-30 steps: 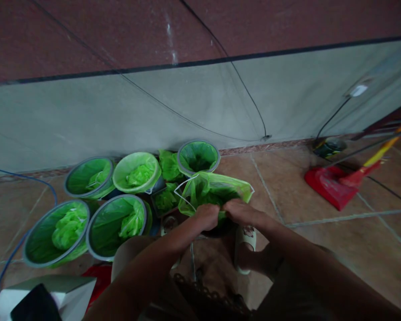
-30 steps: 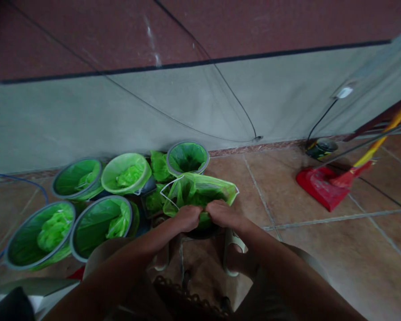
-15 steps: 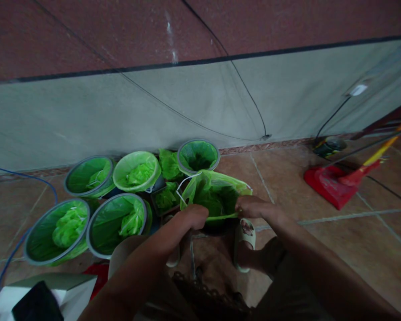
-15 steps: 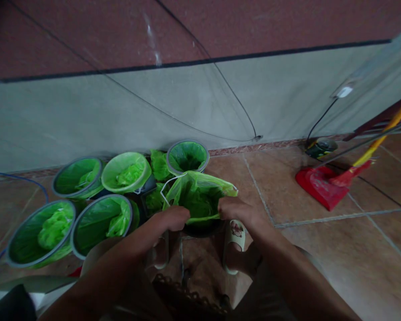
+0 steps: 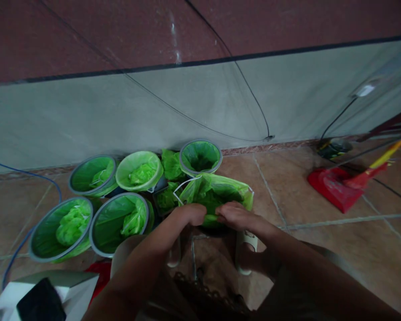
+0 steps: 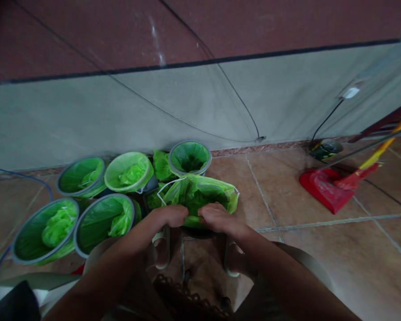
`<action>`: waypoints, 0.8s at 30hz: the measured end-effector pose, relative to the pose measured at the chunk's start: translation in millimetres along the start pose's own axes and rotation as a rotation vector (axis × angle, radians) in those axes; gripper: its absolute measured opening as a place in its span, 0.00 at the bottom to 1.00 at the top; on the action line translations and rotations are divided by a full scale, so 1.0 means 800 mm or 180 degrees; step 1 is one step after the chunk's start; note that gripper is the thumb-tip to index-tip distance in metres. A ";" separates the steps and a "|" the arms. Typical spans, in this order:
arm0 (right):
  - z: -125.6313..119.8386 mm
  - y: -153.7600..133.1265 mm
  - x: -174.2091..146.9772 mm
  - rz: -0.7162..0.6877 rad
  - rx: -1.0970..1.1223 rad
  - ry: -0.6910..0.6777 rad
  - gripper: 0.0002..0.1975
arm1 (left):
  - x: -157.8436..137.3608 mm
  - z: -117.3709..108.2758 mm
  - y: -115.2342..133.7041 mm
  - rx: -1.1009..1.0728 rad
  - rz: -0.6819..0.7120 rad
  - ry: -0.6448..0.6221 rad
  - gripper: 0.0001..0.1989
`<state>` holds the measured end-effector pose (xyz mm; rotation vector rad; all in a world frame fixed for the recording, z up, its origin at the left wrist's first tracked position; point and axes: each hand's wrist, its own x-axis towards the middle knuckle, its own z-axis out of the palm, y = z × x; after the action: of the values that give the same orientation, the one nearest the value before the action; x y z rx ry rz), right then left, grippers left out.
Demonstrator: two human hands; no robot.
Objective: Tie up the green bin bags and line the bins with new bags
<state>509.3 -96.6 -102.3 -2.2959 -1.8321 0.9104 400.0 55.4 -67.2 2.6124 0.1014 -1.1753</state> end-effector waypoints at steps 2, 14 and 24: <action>0.003 -0.001 -0.001 -0.0096 -0.0180 -0.0050 0.20 | -0.001 -0.001 0.001 -0.0044 -0.0040 0.0035 0.14; -0.040 0.006 0.001 0.0143 0.0025 -0.0252 0.10 | 0.002 0.004 -0.007 -0.0142 0.0014 0.0746 0.24; -0.050 0.037 0.019 0.0024 0.0962 -0.0297 0.11 | 0.037 0.035 0.041 -0.0319 -0.0038 0.1505 0.17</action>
<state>555.9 -79.3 -87.1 -2.1096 -1.5879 1.2197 405.6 15.1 -99.9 2.7445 0.2608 -0.5182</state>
